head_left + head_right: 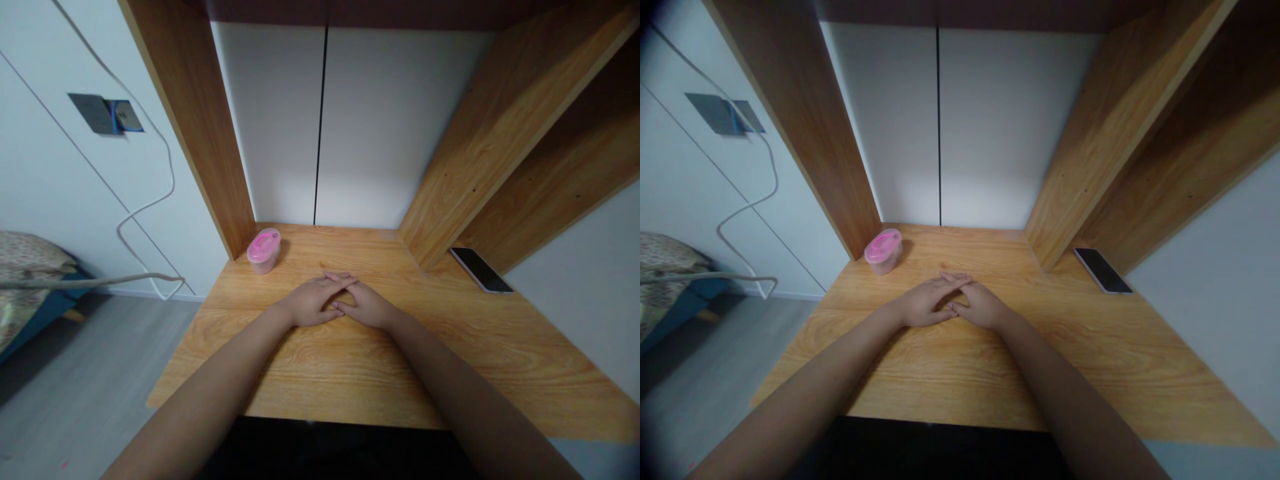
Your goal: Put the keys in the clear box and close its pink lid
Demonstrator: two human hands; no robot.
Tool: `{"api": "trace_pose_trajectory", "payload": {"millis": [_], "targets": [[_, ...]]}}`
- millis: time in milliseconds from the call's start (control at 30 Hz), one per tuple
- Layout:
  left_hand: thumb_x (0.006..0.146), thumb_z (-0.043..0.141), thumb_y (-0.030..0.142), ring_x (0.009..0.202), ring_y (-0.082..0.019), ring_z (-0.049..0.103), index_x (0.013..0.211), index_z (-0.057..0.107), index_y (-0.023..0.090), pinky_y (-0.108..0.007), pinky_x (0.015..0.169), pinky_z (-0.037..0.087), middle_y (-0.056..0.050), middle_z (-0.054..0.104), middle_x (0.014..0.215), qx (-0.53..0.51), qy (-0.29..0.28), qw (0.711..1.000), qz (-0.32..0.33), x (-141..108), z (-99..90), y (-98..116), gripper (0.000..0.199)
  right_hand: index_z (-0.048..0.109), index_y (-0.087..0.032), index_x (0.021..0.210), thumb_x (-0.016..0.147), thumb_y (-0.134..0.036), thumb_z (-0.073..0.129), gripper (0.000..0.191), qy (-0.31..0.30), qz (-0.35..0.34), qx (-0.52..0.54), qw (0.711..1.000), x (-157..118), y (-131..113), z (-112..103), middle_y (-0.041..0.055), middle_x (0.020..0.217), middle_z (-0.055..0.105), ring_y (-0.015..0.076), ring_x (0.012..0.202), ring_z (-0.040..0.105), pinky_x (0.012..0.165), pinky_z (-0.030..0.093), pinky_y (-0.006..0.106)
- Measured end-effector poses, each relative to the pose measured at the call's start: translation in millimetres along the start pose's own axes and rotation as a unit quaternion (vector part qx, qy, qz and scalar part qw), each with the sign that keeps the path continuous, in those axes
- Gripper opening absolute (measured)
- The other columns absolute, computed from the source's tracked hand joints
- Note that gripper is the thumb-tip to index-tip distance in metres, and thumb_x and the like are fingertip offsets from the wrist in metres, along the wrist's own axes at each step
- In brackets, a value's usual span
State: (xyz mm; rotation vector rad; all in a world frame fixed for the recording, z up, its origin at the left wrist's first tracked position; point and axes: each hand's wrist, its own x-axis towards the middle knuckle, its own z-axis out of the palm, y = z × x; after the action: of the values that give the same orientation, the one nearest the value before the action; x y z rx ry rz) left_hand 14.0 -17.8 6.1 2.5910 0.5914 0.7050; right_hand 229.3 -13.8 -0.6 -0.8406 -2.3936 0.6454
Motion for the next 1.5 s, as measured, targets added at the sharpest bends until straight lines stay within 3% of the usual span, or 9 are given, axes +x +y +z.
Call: {"api": "trace_pose_trajectory", "payload": {"millis": [1500], "targets": [[0.090,0.062,0.035,0.144,-0.030,0.038,0.157,0.018,0.026,-0.053,0.117,0.033,-0.013,0.034,0.160,-0.005,0.007,1.000,0.003,-0.8,1.0,-1.3,0.081,0.033,-0.023,0.154,0.089,-0.024,0.063,0.072,-0.001,-0.004,-0.013,1.000,0.2,-2.0,-0.3,0.0117,0.154,0.044,0.0271,0.141,0.044,0.119,0.035,0.052]]}}
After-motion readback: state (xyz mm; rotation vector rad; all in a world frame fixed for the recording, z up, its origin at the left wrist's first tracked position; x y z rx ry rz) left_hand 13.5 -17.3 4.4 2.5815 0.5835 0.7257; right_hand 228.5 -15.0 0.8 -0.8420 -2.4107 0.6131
